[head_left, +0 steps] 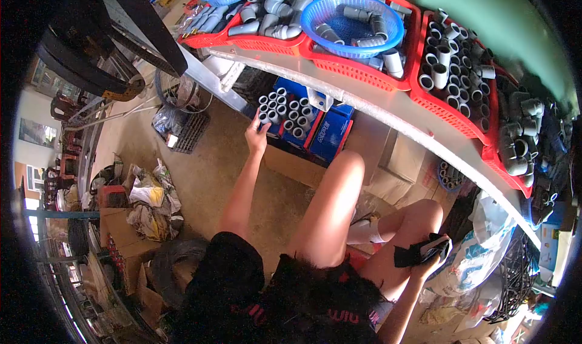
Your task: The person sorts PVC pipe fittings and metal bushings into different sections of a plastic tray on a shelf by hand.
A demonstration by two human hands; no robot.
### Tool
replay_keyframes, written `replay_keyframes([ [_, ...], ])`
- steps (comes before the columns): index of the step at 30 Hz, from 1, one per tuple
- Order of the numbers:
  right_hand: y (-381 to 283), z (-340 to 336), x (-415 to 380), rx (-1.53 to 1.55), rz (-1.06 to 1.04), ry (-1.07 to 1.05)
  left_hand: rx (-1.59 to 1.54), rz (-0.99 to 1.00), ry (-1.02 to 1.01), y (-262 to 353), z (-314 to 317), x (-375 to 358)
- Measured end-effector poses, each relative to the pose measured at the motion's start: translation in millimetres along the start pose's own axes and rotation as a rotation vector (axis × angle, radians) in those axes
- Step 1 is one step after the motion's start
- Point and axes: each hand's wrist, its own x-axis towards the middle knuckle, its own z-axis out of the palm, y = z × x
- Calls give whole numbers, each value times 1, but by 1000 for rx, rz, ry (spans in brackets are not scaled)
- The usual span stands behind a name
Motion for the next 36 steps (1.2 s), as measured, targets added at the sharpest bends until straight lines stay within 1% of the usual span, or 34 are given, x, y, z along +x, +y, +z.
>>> replay_keyframes([
  [3,-7,4,-1,38,56,8,-134,16,-33,-5,0,6],
  [4,-7,4,-1,-10,22,3,-187,20,-51,-6,-1,6],
  [7,-10,6,-1,-116,-52,-5,-182,-47,-108,-3,-6,7],
  [10,-11,6,-1,-121,-48,-2,-156,52,-74,6,-6,1],
  [11,-8,5,-1,-108,-28,4,-6,97,-13,11,-9,-2],
  [13,-6,3,-1,-55,12,12,292,194,104,52,-17,-11],
  [14,-8,4,-2,-15,32,17,318,201,154,78,-17,-14],
  [15,-8,5,-4,27,51,27,275,263,160,93,-17,-12],
  [17,5,-3,-2,-29,2,-15,134,385,94,168,-4,-6],
  [19,6,-5,0,-37,-30,-31,168,563,7,239,8,9],
  [21,-15,12,-2,17,-42,-13,241,746,-29,298,26,35],
  [22,-11,10,-1,-5,-44,-5,197,804,-60,319,41,50],
  [23,-12,9,-2,-36,-72,5,192,763,-145,334,55,67],
  [24,-13,11,-3,-62,-102,19,111,721,-309,352,69,80],
  [25,-13,11,-3,-91,-132,34,211,790,-400,352,84,102],
  [26,2,6,-3,66,-24,55,298,835,-497,358,98,119],
  [27,4,3,-3,71,-8,67,307,813,-578,352,116,139],
  [28,5,2,-2,77,8,79,260,588,-631,355,133,146],
  [29,4,1,-3,83,26,90,350,716,-670,351,148,159],
  [30,-6,2,-3,-6,-52,64,443,842,-709,338,163,174],
  [31,-6,2,-5,16,-59,43,539,964,-745,326,174,186],
  [33,-8,-2,-4,53,-76,-7,558,923,-721,314,183,195],
  [34,-9,-1,-6,42,-48,4,567,905,-709,312,185,197],
  [35,-10,0,-7,54,-48,3,549,832,-651,310,185,199],
  [36,-10,1,-6,65,-50,3,529,760,-593,320,177,193],
])
